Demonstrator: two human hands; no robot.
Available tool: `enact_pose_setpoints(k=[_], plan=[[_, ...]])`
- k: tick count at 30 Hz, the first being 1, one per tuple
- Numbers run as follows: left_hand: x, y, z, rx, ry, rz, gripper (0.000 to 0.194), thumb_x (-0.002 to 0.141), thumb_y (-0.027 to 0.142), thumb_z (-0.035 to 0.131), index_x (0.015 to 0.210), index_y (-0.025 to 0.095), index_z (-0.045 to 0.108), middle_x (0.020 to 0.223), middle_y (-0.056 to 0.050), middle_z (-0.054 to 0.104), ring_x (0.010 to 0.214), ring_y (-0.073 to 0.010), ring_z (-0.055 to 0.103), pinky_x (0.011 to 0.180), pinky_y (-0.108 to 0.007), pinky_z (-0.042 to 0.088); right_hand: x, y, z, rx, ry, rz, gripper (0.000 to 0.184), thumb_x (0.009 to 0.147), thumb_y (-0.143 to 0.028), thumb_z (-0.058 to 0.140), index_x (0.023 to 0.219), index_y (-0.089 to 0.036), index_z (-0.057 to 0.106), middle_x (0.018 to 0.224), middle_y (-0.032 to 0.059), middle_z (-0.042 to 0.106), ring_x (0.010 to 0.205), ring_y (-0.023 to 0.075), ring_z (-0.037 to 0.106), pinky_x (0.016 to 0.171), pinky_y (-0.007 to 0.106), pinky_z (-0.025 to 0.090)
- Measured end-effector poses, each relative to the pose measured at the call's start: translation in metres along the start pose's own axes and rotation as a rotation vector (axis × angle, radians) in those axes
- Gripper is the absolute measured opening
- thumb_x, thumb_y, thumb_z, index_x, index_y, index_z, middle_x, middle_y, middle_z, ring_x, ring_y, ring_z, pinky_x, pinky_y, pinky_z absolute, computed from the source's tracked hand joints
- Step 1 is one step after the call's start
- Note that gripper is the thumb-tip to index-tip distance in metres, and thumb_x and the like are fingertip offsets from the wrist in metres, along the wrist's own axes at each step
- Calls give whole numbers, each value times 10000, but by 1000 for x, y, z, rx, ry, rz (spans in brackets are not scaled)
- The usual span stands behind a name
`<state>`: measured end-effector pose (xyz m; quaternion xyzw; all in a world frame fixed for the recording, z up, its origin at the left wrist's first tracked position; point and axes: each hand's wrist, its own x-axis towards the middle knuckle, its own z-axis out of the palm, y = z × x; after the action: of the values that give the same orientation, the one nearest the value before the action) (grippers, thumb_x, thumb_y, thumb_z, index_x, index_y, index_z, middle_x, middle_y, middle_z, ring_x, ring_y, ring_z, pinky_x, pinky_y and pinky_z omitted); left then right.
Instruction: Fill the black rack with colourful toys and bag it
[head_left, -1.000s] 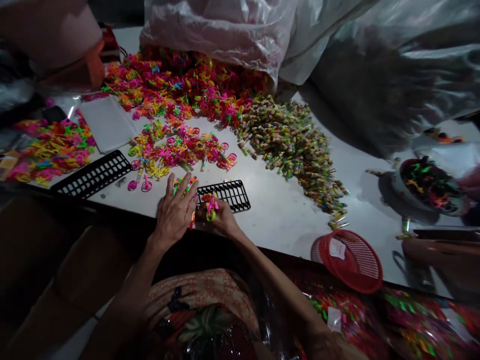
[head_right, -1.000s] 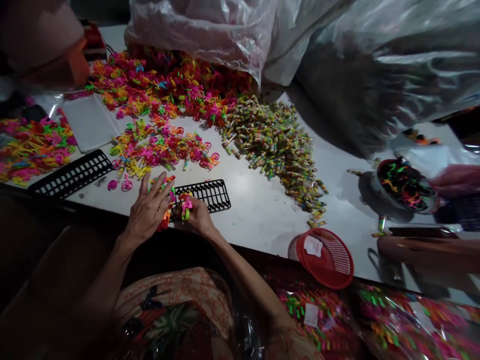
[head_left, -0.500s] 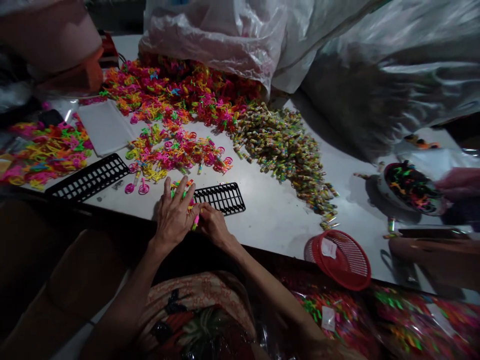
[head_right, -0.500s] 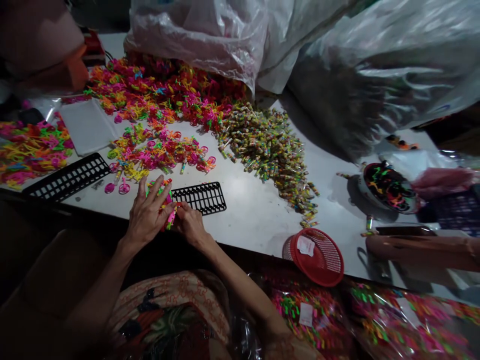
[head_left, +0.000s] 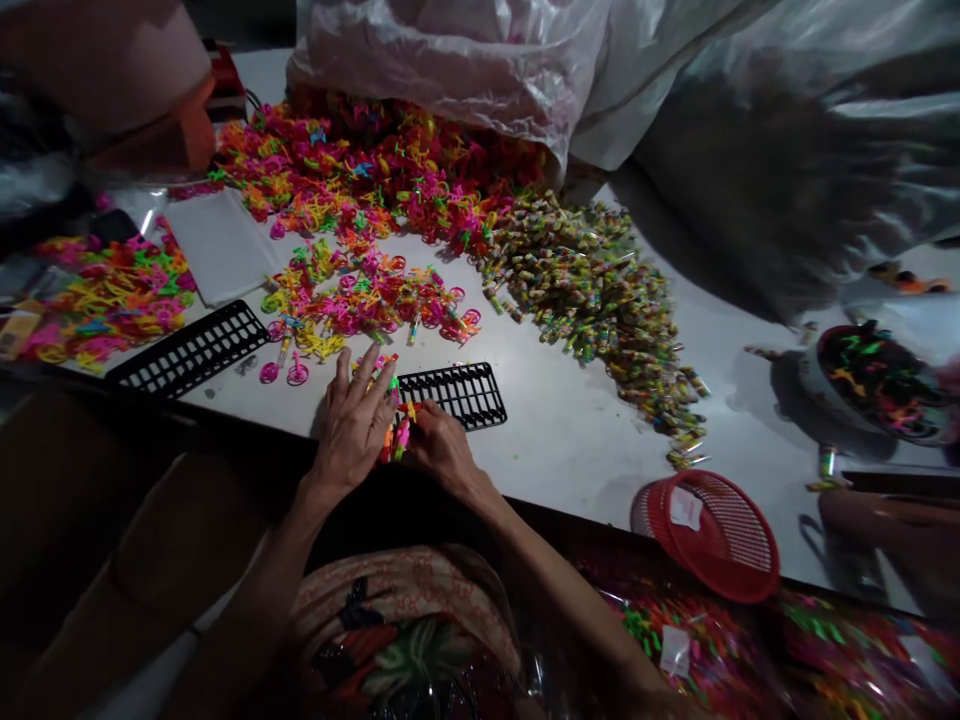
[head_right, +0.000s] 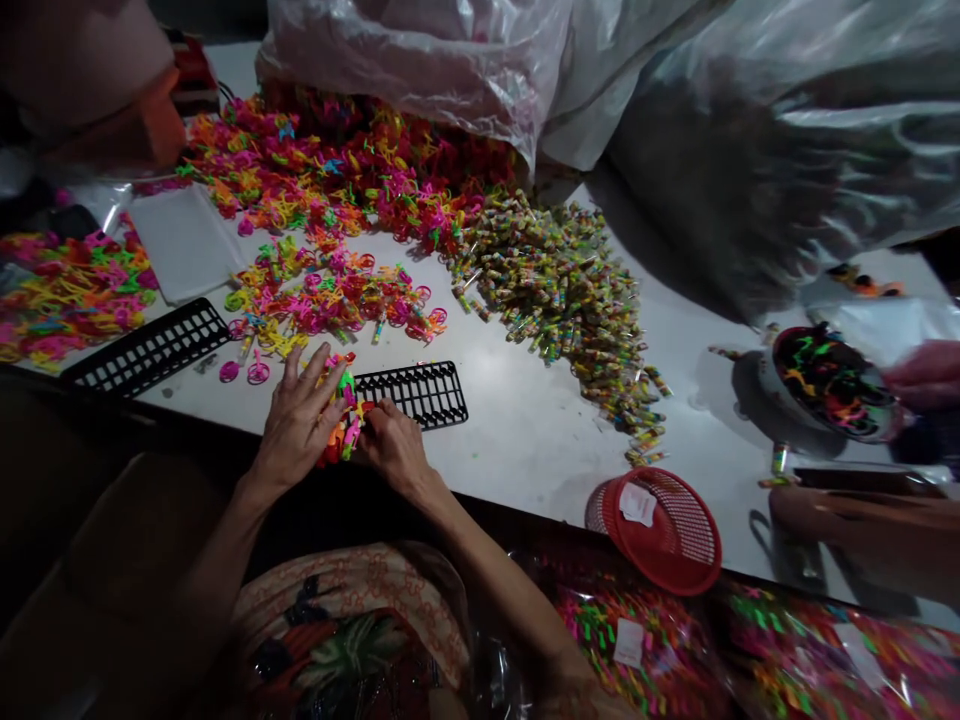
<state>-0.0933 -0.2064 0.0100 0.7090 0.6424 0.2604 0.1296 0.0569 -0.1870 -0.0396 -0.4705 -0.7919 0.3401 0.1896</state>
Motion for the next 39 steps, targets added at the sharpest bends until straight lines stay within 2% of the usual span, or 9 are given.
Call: enact_pose_setpoints(k=[7,16,18,21,23,26,29,33,39], plan=[[-1,-1,-8,91,-114,57,487,929,366,389,1403,262,428,1557,-70,276,1462,-314,79,1103,-574,255,-1,-1,1,154,-15,-93,131,787,-104,491,691,-186,527,815,43,565,732,155,509,672,249,387],[1,-6,-3,66,-73,114,459,950,296,329,1383,219,459,1523,-42,356,1468,-272,35,1147,-510,247,8,-6,-2,86,-87,-18,103,719,-101,554,641,-169,562,749,36,556,672,148,479,629,257,375],[1,-10,-4,51,-61,135,453,953,307,329,1374,215,472,1517,-41,367,1469,-261,25,1159,-500,231,6,0,-4,213,-37,-12,92,715,-105,563,742,-162,630,767,35,573,715,157,517,649,259,411],[1,-14,-4,30,-35,147,451,963,309,304,1373,227,472,1509,-28,381,1469,-244,20,1168,-506,217,3,6,-11,422,122,-25,298,746,-139,561,1023,-191,658,940,56,623,775,164,566,668,276,467],[2,-14,-3,27,-33,148,450,965,303,297,1370,224,475,1505,-31,388,1469,-243,16,1166,-507,222,6,6,-17,465,185,-100,301,782,-149,540,1051,-207,660,1003,66,639,824,167,590,702,286,482],[2,-13,-2,37,-41,141,445,964,298,301,1358,213,491,1504,-44,389,1469,-252,11,1158,-509,240,17,1,-29,389,126,-209,241,807,-115,500,927,-195,693,882,55,666,791,158,605,708,271,466],[2,-12,-1,38,-40,135,443,965,298,299,1351,213,498,1506,-50,384,1469,-260,21,1144,-523,260,32,-5,-42,295,-47,-242,247,768,-56,494,831,-180,698,791,34,660,704,133,588,662,241,428],[3,-10,-1,47,-11,131,437,960,324,326,1337,213,517,1502,-58,391,1468,-270,28,1138,-529,266,42,-7,-42,348,-91,-94,165,660,-42,538,705,-161,643,638,-20,601,601,103,528,597,213,388],[4,-10,0,53,4,145,341,912,338,470,1212,296,626,1507,-26,380,1465,-299,61,1114,-561,284,35,-4,-20,869,73,169,97,588,-190,624,670,-171,575,642,-36,602,576,98,512,562,215,411]])
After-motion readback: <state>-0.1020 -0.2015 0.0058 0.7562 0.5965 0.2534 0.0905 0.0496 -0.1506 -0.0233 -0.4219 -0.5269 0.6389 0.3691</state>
